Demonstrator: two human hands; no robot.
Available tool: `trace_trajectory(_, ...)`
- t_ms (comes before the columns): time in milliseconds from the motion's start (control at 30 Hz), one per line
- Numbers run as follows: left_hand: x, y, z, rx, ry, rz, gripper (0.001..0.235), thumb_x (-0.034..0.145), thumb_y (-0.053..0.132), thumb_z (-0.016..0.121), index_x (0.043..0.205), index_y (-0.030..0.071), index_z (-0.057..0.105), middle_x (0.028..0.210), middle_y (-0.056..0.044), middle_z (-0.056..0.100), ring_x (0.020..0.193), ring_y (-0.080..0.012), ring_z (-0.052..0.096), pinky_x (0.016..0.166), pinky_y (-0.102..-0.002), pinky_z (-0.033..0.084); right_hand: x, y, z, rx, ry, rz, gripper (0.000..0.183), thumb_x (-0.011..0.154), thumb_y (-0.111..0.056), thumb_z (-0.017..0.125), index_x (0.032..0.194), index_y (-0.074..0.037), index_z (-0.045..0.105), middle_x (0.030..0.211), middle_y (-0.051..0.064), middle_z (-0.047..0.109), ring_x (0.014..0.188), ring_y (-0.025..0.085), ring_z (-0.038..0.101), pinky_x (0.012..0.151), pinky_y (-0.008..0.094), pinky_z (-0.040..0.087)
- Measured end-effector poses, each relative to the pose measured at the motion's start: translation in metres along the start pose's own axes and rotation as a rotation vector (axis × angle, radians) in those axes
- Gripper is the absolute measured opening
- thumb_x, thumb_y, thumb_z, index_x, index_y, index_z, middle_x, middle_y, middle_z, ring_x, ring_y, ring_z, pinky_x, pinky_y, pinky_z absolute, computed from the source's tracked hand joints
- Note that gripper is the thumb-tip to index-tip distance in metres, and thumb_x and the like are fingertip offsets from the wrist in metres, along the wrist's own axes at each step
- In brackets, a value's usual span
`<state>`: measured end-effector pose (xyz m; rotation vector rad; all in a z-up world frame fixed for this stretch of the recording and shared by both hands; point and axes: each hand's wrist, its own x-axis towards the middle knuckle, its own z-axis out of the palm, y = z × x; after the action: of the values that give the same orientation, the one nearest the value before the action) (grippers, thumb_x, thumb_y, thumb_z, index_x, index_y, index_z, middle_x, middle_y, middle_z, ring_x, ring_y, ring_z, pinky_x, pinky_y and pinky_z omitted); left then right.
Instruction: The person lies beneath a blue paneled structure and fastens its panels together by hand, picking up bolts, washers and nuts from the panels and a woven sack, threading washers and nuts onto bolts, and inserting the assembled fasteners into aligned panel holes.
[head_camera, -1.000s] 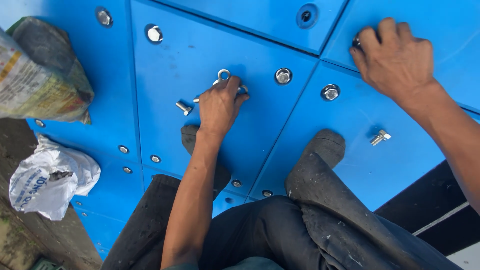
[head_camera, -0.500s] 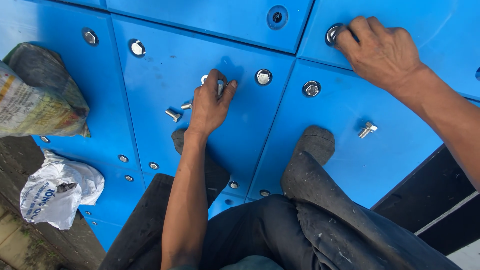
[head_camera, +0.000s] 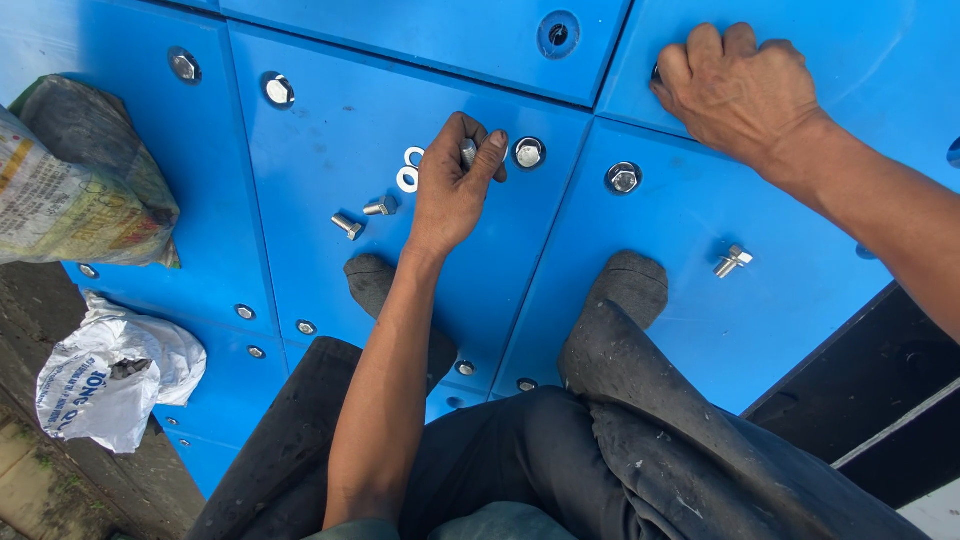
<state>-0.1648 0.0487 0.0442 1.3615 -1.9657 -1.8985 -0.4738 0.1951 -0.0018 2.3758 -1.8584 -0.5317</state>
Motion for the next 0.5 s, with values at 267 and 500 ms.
trace_trajectory(267, 0.002, 0.026, 0.015, -0.383, 0.009, -0.136, 0.030, 0.105, 0.035, 0.061, 0.094, 0.008, 0.069, 0.068, -0.002, 0.062, 0.056, -0.0043, 0.049, 0.047, -0.022, 0.037, 0.003, 0.004, -0.002, 0.154, -0.187, 0.131, 0.064, 0.101, -0.069, 0.058, 0.071, -0.012, 0.057, 0.060, 0.003, 0.051, 0.059, 0.013, 0.053, 0.041, 0.029, 0.035)
trace_trajectory(500, 0.002, 0.033, 0.032, -0.349, -0.146, -0.132, 0.028, 0.105, 0.033, 0.061, 0.101, 0.008, 0.073, 0.076, -0.004, 0.071, 0.058, -0.0046, 0.052, 0.049, -0.022, 0.041, -0.003, 0.007, -0.023, -0.014, 0.172, 0.062, 0.024, 0.091, -0.030, 0.069, 0.114, -0.027, 0.067, 0.094, -0.001, 0.063, 0.075, 0.010, 0.062, 0.039, 0.020, 0.035)
